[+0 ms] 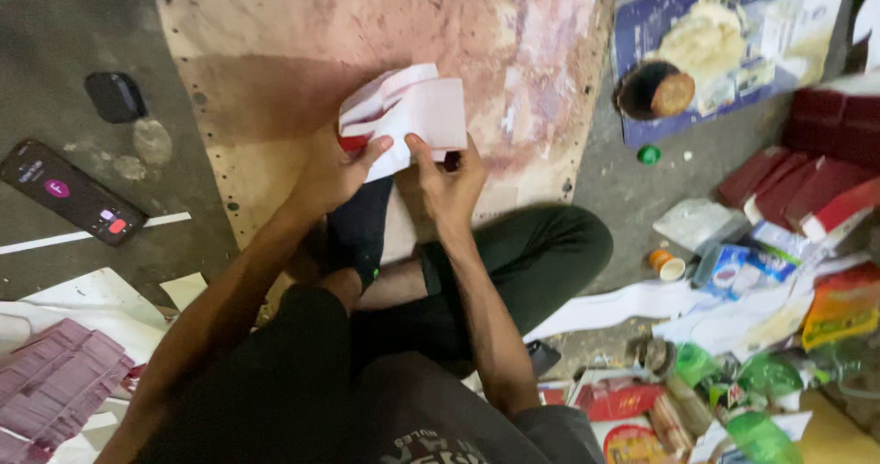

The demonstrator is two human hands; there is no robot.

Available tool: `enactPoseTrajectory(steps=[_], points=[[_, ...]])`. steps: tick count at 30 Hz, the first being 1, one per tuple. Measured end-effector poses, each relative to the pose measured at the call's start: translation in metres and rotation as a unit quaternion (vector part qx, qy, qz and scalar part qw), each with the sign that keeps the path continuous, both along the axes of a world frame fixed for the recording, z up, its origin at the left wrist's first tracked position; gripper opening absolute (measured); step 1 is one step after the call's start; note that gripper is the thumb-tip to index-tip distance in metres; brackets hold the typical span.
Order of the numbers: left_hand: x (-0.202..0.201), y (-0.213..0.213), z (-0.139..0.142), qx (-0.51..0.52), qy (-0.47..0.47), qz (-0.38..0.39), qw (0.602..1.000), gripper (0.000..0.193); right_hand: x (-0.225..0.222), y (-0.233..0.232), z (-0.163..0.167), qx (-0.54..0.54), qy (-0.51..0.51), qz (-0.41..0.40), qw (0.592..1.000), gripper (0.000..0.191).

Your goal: The person sits on the floor and repeatedly rubs a small, round, dark object against the edges of a stack of white paper pads with red borders. The person handles the stack, flips it, and continues rubbing the edges with the object.

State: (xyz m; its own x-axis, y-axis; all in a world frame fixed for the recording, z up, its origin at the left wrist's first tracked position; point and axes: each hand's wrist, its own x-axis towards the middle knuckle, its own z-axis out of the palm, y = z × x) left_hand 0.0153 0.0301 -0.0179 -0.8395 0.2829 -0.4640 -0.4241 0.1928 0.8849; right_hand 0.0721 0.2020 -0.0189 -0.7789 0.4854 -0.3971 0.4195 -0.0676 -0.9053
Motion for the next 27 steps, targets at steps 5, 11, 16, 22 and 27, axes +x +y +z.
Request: enactPoseTrajectory(steps=[5,11,16,22,27], points=[[0.003,0.010,-0.003,0.002,0.066,-0.075,0.995,0.034,0.008,0.007,0.001,-0.159,-0.013,-0.069,0.985,0.030],[0.005,0.031,-0.011,0.081,0.074,-0.033,0.993,0.042,0.016,0.019,0.000,-0.059,-0.035,-0.043,0.997,0.030],[0.004,0.050,-0.019,-0.024,0.014,-0.089,0.996,0.030,0.020,0.028,-0.002,0.259,-0.044,0.007,0.965,0.042],[0.003,0.067,-0.025,0.032,0.055,-0.083,0.995,0.035,0.021,0.032,-0.004,0.330,-0.083,-0.035,0.940,0.070],[0.002,0.073,-0.027,0.034,0.034,-0.069,0.996,0.034,0.021,0.031,-0.005,0.325,-0.088,-0.048,0.940,0.081]])
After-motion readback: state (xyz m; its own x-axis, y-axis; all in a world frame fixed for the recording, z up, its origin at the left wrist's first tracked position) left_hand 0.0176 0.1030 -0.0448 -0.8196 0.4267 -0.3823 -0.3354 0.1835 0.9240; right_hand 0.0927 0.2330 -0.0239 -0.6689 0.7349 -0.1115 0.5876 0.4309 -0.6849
